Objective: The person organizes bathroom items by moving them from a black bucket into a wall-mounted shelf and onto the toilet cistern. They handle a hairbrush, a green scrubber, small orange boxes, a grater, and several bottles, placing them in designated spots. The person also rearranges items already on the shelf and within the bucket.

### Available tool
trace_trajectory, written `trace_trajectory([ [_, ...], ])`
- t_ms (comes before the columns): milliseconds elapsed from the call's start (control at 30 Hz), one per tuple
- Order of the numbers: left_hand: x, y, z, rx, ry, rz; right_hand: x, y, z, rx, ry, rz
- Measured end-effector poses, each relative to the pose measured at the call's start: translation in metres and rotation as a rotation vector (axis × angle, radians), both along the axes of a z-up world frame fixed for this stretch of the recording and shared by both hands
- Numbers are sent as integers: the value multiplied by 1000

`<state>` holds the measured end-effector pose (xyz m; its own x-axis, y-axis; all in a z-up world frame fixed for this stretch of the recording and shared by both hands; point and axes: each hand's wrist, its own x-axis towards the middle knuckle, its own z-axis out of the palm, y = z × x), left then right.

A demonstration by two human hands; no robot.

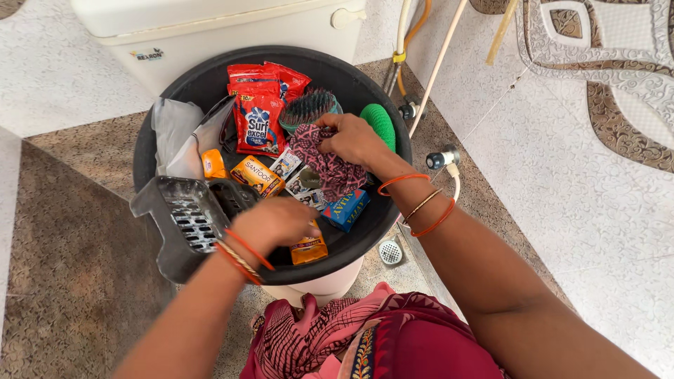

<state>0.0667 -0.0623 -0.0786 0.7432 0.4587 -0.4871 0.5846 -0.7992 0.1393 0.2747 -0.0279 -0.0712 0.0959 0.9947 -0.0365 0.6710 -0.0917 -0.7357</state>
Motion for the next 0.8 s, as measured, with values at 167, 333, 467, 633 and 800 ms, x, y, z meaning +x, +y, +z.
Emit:
trace_trajectory([
  [167,21,-6,-45,-33,78,81,-7,3,-11,-55,65,-30],
  [333,30,-7,-49,46,118,148,-15,1,-18,-34,104,-106],
  [467,36,-21,-39,96,198,241,-10,-13,-19,73,189,-118],
  [633,38,-27,-38,41,225,368,-7,-23,-31,59,340,-186],
  [800,33,-29,-44,60,49,591,-1,-17,-57,126,465,-198],
])
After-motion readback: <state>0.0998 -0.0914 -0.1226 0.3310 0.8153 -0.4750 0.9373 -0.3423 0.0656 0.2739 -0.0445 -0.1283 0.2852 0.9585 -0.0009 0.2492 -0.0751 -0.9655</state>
